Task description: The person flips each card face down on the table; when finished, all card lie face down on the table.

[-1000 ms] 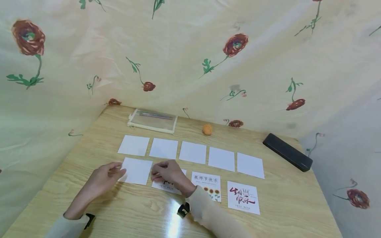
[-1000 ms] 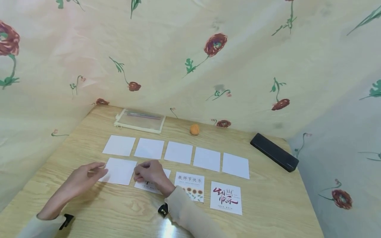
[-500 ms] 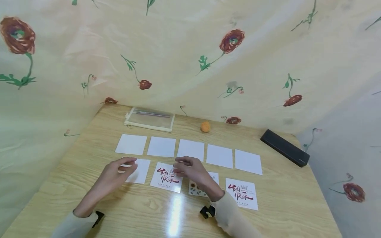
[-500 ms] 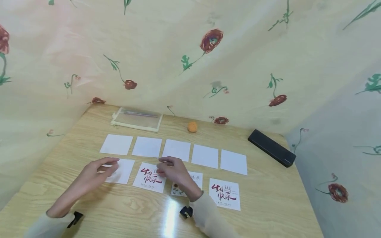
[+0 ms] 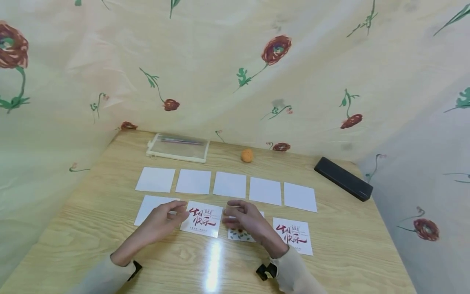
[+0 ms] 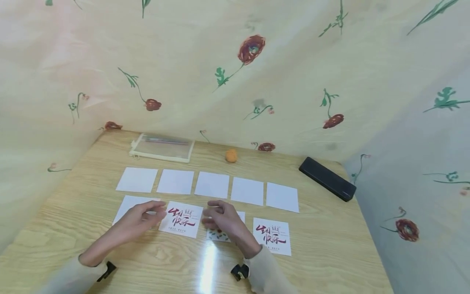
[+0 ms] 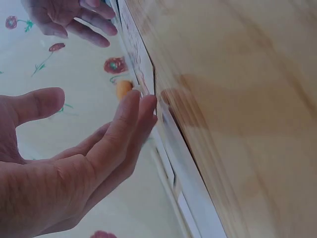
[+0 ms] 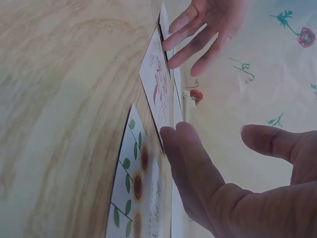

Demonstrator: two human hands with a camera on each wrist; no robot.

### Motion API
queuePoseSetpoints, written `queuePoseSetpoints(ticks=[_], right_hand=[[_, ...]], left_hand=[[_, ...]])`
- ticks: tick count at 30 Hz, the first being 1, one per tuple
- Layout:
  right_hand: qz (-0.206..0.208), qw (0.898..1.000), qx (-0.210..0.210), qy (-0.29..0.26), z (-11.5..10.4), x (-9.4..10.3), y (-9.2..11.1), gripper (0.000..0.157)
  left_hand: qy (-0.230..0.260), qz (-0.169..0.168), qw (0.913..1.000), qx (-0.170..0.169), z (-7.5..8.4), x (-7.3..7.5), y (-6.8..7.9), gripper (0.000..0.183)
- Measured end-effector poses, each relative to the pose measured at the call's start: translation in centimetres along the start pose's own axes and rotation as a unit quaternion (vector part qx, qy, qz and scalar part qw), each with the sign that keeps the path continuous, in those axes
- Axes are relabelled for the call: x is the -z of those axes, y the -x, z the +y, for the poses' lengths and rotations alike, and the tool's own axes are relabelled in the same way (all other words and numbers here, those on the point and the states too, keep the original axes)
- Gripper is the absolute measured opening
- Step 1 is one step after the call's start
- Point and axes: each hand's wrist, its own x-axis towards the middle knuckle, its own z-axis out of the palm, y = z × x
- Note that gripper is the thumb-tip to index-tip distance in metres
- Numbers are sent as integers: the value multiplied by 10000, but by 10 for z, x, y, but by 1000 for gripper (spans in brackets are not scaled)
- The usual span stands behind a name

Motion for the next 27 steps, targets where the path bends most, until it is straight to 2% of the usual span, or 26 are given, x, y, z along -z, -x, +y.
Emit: queuePoseSetpoints(ticks=[4,11,27], right_hand=[[-10,9999,-136,-54,1,-3,1,62],[-26,9997,-114,-230,3,-7,1,65],[133,9991,-152,-362,4,-10,-1,64]], left_hand=[[79,37,9999,98,2,-5,1,56],[97,81,9997,198,4,-10,3,58],[147,111,9997,132,6,-13,6,57]])
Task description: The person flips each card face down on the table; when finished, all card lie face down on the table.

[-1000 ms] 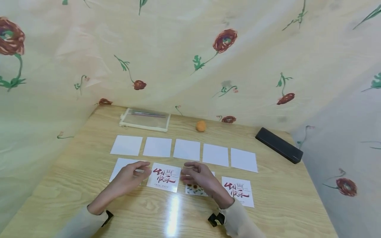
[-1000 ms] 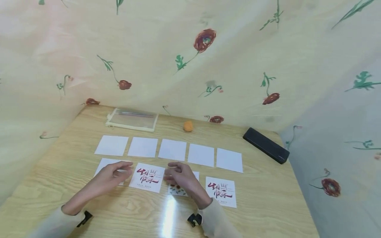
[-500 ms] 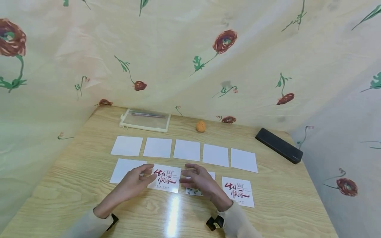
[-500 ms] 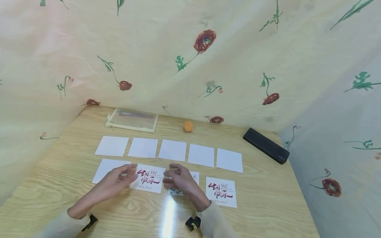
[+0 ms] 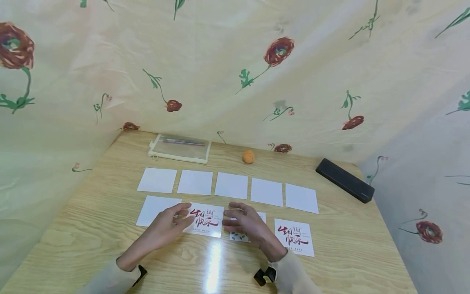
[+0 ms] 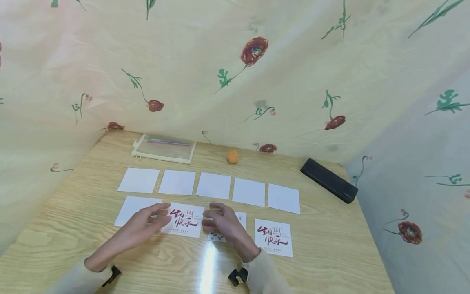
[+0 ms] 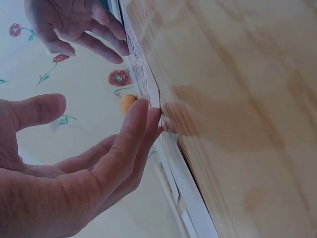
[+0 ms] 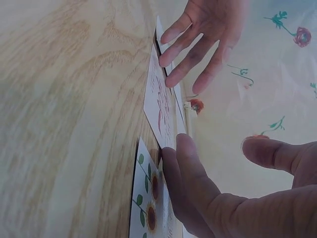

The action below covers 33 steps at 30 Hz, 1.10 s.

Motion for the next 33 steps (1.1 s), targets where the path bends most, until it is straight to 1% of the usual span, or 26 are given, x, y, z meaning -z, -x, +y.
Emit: queuePoseSetpoints(ticks=[8,11,17,21,24,28,31,33], right_hand=[[-31,9998,-11,-188,2,0,-2,63],[-38,9998,10,-201,3,0,-4,58],[-86,9995,170,-236,5,0,-9,45],[-131,9991,325,-236,5,-6,-14,40],[-226,9988,357,-232,6,-12,-17,41],[-443,9983,345,-151,6,-19,-19,42],[-573,9975,320,-275,6,-22,-19,49],[-609,9966,286,-484,5,-23,-19,56]], left_hand=[[-16,-40,10000,-20,0,-3,0,57],[-105,3,9999,-9,1,-5,1,57],[-494,6,9984,-279,9,-12,7,59],[-790,-49,9954,-538,16,-18,11,65],[-921,-71,9931,-725,20,-23,12,69],[-862,-82,9923,-889,22,-27,10,69],[-768,-49,9933,-861,22,-29,8,67],[-646,-10,9950,-765,23,-30,7,66]])
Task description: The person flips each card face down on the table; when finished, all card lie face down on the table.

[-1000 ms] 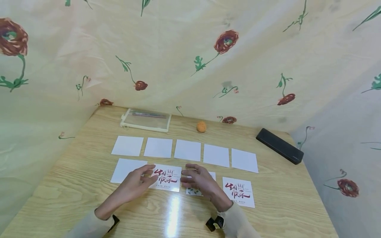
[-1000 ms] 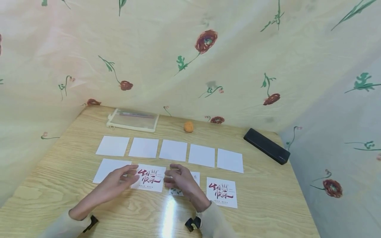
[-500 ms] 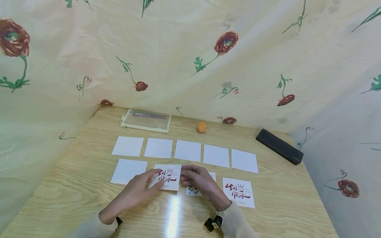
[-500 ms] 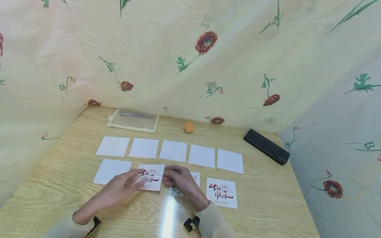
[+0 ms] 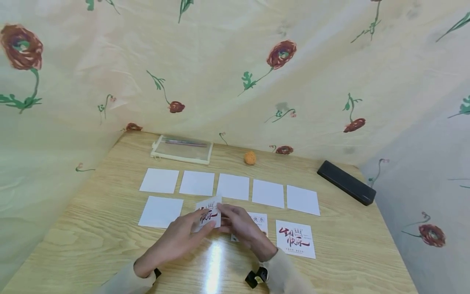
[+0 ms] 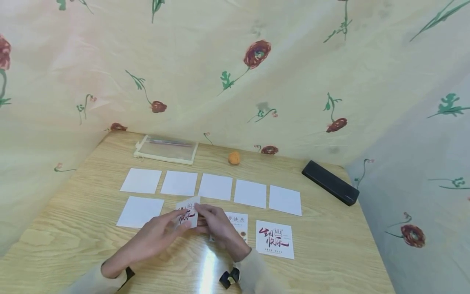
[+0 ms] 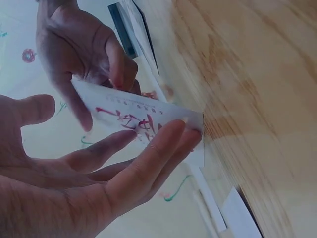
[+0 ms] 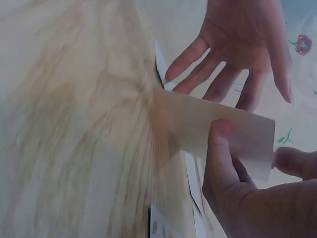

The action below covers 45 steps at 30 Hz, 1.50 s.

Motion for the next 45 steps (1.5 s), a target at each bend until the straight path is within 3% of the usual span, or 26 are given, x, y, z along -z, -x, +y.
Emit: queuePoseSetpoints(ticks=[3,8,14,20,23,29,36,45], right_hand=[[-21,9993,-21,-381,0,-2,0,59],[-30,9991,51,-423,2,-8,-1,47],[249,9997,9,-80,5,-15,-2,55],[755,9952,118,603,3,-16,-1,69],[1034,9905,263,866,0,-14,0,68],[1482,9817,621,1024,0,-1,0,46],[1774,9716,739,1378,0,8,1,31],[1818,9659,569,1753,1,12,2,29]], left_hand=[[322,28,9994,145,0,0,-3,62],[1049,-121,9941,233,0,2,-6,51],[1543,-54,9879,179,0,4,-7,50],[2385,106,9711,72,-3,12,-7,50],[2511,338,9674,-30,-5,16,-6,48],[2251,848,9706,0,-11,26,-4,48],[1085,1352,9849,22,-18,27,-9,45],[444,820,9955,192,-23,29,-9,19]])
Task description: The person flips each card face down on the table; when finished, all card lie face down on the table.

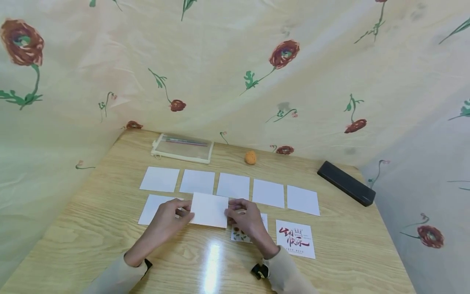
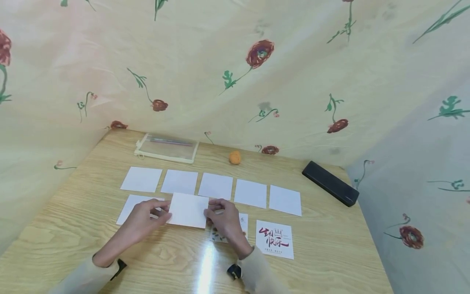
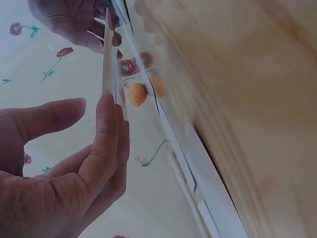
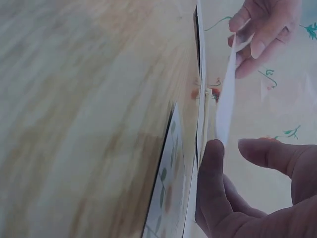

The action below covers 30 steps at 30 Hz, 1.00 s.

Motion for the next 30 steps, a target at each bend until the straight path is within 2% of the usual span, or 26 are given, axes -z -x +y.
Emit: queuePoseSetpoints(ticks=[2,10,14,18,24,27,30], right_hand=[[-63,10000,-76,8,0,1,1,30],[-341,9992,-227,-37,0,2,3,32],[-395,9991,-173,52,0,3,5,33],[-402,9990,-157,82,0,3,6,34],[-410,9990,-160,78,-2,5,9,37],[-302,9994,-185,53,-4,9,11,37],[-166,9997,-171,-17,-5,15,13,37]], left_hand=[[-72,-82,9999,73,-1,-1,0,19],[-154,-445,9978,467,-5,-3,2,49],[-291,-543,9970,466,-5,-4,5,51],[-366,-487,9976,333,-6,-4,8,54],[-448,-656,9967,192,-6,-4,7,58],[-401,-549,9975,178,-5,-5,7,56],[-133,-467,9986,201,-3,-7,7,52]])
